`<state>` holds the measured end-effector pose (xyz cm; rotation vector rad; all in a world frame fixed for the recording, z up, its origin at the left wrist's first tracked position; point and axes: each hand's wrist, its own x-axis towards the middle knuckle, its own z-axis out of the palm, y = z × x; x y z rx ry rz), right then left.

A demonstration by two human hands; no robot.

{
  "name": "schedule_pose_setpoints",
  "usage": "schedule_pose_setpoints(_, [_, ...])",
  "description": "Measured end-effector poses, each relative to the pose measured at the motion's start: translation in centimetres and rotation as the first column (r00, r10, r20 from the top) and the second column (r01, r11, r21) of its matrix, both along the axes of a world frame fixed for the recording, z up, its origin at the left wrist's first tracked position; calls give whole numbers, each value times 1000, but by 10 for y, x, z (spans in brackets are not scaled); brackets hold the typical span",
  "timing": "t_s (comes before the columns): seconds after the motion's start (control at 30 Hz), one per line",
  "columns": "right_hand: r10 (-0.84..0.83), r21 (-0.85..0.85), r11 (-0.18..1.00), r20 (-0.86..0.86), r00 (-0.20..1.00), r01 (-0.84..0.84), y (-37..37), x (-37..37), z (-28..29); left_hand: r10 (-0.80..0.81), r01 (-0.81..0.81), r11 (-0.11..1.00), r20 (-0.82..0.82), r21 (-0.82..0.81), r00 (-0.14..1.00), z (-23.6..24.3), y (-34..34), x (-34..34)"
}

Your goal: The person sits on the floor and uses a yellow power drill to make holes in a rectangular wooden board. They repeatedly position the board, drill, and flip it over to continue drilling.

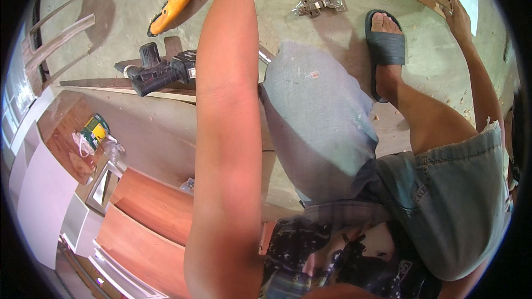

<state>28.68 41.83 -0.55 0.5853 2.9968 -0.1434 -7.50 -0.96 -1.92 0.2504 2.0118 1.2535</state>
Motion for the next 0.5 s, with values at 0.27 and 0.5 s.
schedule_pose_setpoints(0.27, [-19, -31, 999, 14, 1000, 20, -7, -4, 9, 64, -64, 997, 10, 39, 998, -9, 1, -1])
schedule_pose_setpoints(0.5, [-8, -41, 999, 13, 1000, 9, -5, -6, 10, -17, 8, 990, 63, 141, 998, -24, 1, -7])
